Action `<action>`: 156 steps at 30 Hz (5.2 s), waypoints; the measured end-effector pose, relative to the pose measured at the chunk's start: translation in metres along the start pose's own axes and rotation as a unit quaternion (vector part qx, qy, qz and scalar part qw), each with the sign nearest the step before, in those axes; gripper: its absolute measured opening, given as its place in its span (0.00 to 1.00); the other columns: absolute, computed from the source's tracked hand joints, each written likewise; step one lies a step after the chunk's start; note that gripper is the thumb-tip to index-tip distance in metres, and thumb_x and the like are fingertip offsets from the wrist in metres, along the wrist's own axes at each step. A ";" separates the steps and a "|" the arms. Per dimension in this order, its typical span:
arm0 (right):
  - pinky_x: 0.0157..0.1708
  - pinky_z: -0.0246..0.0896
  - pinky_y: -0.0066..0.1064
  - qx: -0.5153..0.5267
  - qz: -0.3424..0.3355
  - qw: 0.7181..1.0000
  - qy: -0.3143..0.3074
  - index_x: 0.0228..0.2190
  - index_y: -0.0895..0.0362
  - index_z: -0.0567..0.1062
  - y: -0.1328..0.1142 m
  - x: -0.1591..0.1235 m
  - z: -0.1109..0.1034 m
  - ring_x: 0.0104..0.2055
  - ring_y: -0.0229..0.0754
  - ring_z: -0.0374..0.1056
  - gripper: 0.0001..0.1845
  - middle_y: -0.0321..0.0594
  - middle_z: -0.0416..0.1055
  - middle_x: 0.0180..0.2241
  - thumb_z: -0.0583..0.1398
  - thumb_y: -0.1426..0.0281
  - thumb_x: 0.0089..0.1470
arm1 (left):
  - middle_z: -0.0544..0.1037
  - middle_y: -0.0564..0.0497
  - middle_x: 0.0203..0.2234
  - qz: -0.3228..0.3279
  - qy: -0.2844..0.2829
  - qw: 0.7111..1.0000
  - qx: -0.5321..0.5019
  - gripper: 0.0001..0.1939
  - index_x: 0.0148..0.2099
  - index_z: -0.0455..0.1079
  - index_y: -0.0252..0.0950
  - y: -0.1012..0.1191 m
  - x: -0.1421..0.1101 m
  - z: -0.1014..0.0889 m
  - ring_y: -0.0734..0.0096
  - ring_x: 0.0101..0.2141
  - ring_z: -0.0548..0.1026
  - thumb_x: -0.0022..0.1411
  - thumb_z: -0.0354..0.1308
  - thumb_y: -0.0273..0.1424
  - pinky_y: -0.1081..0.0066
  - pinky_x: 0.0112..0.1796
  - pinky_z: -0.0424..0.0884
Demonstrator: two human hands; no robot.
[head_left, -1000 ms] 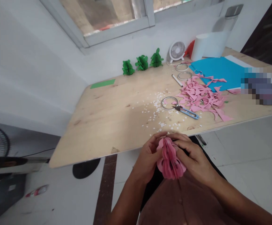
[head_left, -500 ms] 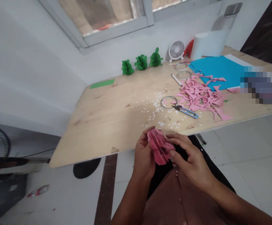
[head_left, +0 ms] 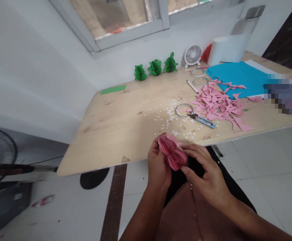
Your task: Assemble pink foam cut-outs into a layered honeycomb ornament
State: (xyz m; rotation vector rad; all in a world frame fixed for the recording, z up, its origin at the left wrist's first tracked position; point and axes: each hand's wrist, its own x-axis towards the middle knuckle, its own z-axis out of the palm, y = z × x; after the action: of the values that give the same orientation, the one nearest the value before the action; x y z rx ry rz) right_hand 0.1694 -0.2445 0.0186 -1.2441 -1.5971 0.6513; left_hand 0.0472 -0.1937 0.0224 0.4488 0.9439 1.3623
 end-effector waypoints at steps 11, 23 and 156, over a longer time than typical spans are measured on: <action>0.51 0.58 0.50 -0.085 -0.034 0.996 0.000 0.49 0.53 0.67 -0.001 0.000 0.002 0.52 0.53 0.62 0.23 0.46 0.70 0.48 0.62 0.68 0.51 | 0.76 0.54 0.32 0.027 0.022 0.999 0.008 0.20 0.45 0.69 0.39 -0.008 -0.008 0.006 0.77 0.30 0.74 0.49 0.68 0.31 0.75 0.35 0.70; 0.46 0.59 0.46 -0.102 -0.038 0.994 0.005 0.47 0.52 0.68 -0.003 0.003 0.000 0.46 0.51 0.65 0.18 0.44 0.72 0.42 0.56 0.74 0.53 | 0.76 0.53 0.39 0.074 0.040 0.992 0.090 0.18 0.46 0.69 0.42 -0.014 -0.013 0.007 0.73 0.36 0.75 0.51 0.66 0.35 0.74 0.38 0.70; 0.36 0.64 0.32 0.238 0.202 0.946 0.084 0.25 0.56 0.76 0.019 0.023 -0.011 0.40 0.45 0.70 0.11 0.42 0.74 0.39 0.60 0.62 0.53 | 0.77 0.47 0.44 -0.047 -0.126 0.982 0.131 0.20 0.48 0.72 0.39 0.002 -0.014 0.019 0.63 0.45 0.74 0.51 0.63 0.26 0.66 0.48 0.66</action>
State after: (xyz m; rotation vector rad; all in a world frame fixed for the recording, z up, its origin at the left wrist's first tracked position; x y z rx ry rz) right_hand 0.1868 -0.2180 0.0152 -1.2207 -0.9650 1.0851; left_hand 0.0616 -0.2015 0.0393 0.7495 0.9234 1.0707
